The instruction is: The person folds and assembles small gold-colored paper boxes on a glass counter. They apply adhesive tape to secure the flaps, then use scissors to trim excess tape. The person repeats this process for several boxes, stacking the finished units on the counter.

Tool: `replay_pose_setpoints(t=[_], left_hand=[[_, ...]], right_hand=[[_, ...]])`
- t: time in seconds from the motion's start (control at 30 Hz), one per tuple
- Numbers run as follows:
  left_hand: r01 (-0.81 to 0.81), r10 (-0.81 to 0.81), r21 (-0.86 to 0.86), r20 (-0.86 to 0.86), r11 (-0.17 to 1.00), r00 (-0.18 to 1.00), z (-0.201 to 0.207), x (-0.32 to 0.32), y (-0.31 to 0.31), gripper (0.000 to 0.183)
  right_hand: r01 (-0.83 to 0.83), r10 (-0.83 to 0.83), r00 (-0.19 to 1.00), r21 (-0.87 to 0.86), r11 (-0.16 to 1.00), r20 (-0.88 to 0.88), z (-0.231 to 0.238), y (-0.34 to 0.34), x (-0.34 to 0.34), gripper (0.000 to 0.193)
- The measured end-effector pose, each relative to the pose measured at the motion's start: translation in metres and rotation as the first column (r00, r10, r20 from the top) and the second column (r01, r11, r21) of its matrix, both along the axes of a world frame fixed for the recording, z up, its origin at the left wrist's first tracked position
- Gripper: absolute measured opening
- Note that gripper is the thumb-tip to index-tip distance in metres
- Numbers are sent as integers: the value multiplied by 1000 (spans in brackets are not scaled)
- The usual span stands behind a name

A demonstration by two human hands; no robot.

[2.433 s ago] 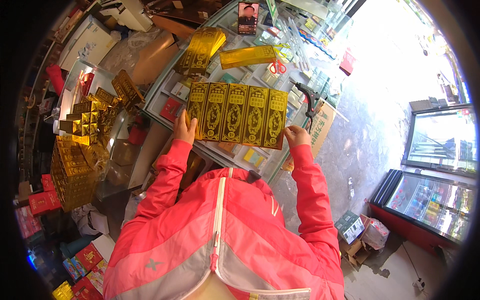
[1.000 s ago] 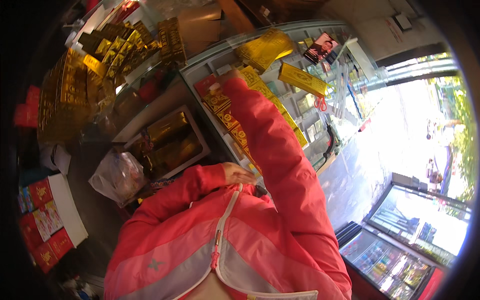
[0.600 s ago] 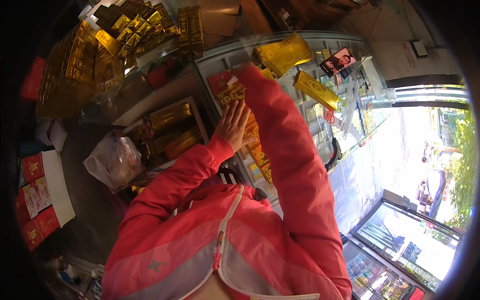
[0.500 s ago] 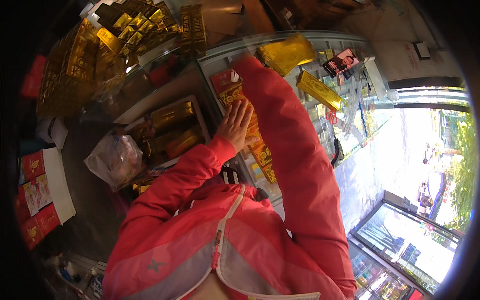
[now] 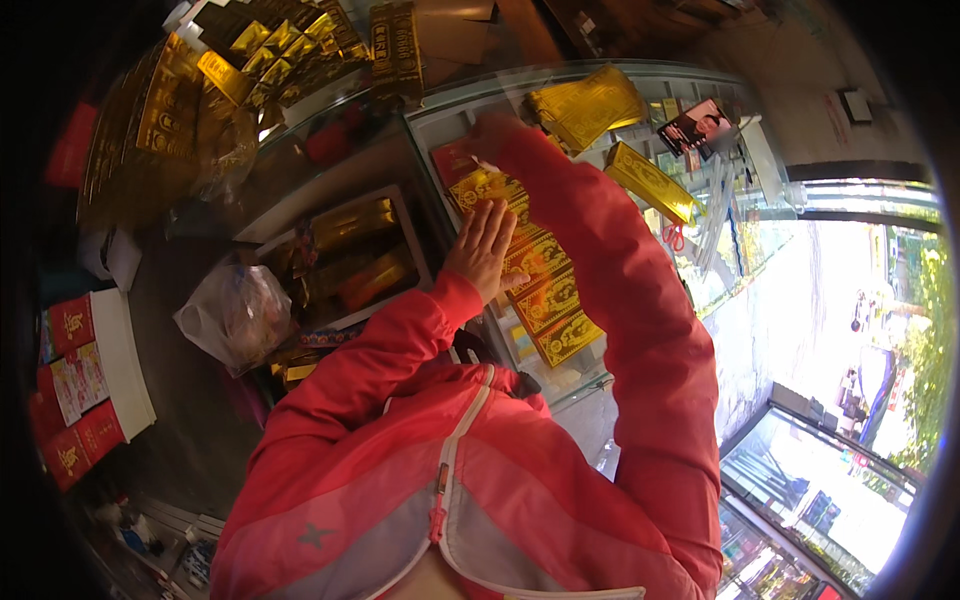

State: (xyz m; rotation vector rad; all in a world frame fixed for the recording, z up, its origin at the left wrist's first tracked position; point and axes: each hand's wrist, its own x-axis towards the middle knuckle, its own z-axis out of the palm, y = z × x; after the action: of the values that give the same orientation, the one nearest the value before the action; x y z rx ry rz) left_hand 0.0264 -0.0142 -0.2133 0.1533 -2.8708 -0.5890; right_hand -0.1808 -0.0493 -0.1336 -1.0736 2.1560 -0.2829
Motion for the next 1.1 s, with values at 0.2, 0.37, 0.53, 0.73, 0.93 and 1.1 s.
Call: replay_pose_setpoints(t=[0.2, 0.37, 0.53, 0.73, 0.93, 1.1], left_hand=[[27, -24, 34, -109, 999, 994, -1, -1, -3, 95], [51, -50, 6, -162, 999, 985, -2, -1, -6, 94], [47, -45, 6, -229, 999, 972, 0, -3, -9, 88], [63, -69, -33, -245, 997, 967, 0, -4, -8, 87], [77, -91, -61, -276, 995, 957, -2, -6, -9, 92], [90, -112, -88, -286, 992, 952, 0, -6, -10, 91]], right_hand=[[449, -412, 886, -175, 876, 212, 31, 102, 49, 33], [532, -498, 847, -302, 791, 189, 22, 173, 79, 29], [626, -633, 764, -376, 683, 124, 12, 230, 112, 27], [781, -793, 593, -340, 523, 143, 10, 283, 146, 30], [823, -855, 503, -230, 519, -128, 3, 311, 192, 32], [872, -879, 430, -157, 464, -207, -7, 308, 219, 32]])
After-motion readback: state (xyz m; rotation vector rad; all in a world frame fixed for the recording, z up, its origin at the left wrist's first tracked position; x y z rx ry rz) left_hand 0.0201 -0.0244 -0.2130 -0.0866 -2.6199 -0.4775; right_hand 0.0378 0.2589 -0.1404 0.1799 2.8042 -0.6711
